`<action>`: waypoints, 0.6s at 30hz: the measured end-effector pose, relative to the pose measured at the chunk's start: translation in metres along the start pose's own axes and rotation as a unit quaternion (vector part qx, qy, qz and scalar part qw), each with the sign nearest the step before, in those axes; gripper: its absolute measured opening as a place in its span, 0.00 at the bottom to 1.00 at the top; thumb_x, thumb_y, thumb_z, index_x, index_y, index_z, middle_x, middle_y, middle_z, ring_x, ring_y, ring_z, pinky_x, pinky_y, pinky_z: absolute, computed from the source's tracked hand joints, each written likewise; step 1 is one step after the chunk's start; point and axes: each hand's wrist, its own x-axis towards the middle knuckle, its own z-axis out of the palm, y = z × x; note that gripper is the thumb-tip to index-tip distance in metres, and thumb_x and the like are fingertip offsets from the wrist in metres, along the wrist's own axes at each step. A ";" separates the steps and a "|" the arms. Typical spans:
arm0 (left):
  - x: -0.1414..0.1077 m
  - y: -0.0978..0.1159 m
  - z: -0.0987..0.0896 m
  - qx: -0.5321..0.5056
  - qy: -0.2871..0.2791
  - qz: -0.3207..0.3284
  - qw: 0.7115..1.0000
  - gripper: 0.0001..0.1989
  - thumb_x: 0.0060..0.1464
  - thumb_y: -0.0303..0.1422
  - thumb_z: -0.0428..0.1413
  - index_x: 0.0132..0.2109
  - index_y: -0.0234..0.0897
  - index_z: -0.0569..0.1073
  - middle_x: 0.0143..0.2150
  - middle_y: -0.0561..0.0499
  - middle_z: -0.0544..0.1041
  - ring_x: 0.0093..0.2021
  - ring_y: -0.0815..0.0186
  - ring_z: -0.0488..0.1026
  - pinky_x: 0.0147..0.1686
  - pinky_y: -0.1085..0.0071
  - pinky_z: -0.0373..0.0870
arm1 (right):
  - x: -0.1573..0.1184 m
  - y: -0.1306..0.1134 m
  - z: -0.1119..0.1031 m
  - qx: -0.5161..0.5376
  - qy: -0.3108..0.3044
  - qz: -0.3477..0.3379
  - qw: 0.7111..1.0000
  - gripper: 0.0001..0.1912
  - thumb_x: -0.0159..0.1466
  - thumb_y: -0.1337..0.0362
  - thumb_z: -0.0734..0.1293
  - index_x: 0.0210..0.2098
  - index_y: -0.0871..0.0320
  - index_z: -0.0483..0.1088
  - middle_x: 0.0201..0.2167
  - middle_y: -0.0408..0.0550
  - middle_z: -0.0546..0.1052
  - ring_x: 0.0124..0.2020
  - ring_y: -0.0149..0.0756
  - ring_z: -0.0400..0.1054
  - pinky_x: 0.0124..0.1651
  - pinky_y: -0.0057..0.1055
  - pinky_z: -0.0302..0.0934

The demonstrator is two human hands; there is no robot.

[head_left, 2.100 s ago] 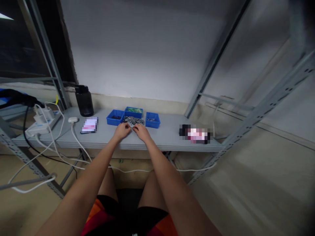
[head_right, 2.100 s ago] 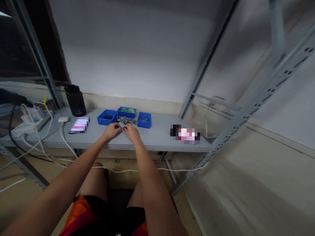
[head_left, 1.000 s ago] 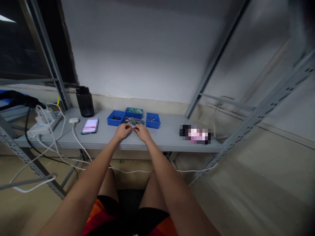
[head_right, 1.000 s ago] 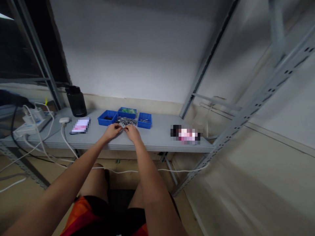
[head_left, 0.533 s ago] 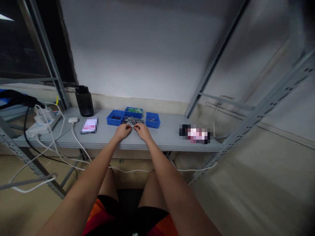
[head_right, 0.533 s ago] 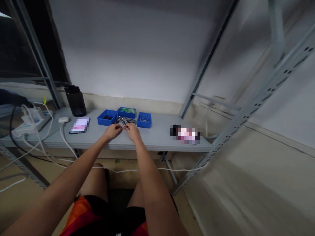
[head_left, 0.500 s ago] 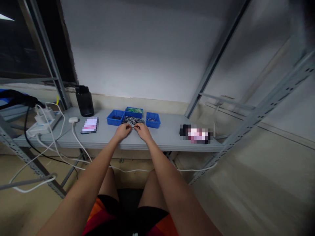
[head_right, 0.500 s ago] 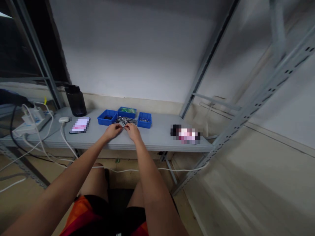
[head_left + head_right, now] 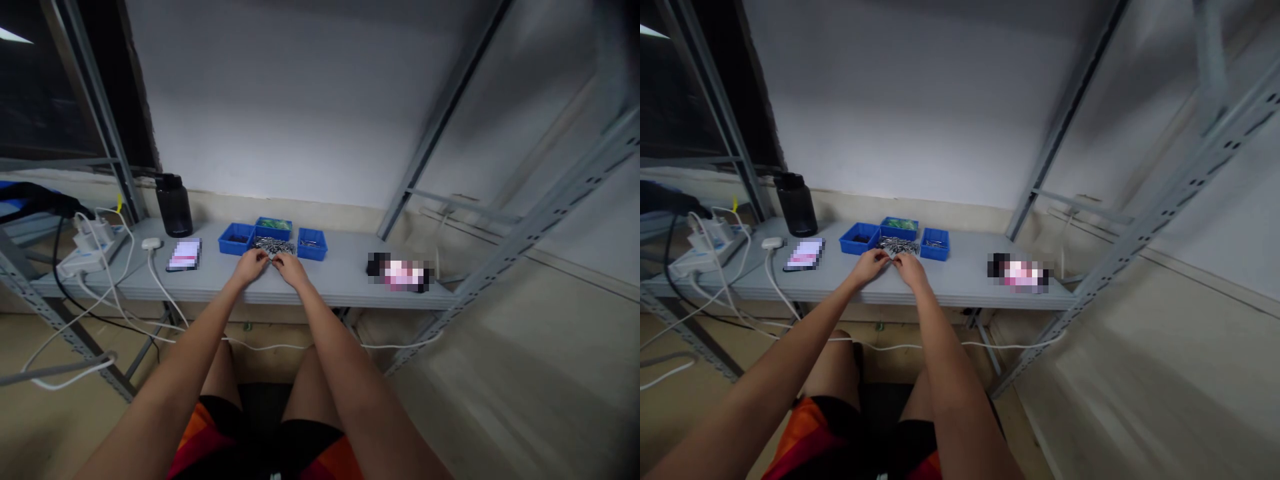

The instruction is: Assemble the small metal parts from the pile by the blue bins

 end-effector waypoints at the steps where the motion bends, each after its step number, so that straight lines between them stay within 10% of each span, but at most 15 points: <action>1: 0.000 0.000 0.000 0.005 -0.003 -0.010 1.000 0.11 0.56 0.32 0.53 0.39 0.33 0.80 0.39 0.44 0.81 0.39 0.61 0.75 0.44 0.68 0.70 | 0.000 0.000 0.000 0.004 0.004 0.002 1.000 0.06 0.65 0.69 0.66 0.36 0.58 0.75 0.38 0.50 0.78 0.41 0.37 0.69 0.48 0.32 0.60; 18: 0.000 0.004 -0.002 0.051 -0.054 -0.026 0.997 0.13 0.54 0.31 0.54 0.41 0.34 0.81 0.39 0.43 0.82 0.39 0.60 0.76 0.42 0.69 0.69 | 0.000 0.003 -0.002 0.059 0.046 0.006 0.997 0.06 0.64 0.70 0.65 0.37 0.57 0.75 0.37 0.49 0.78 0.40 0.37 0.69 0.47 0.33 0.61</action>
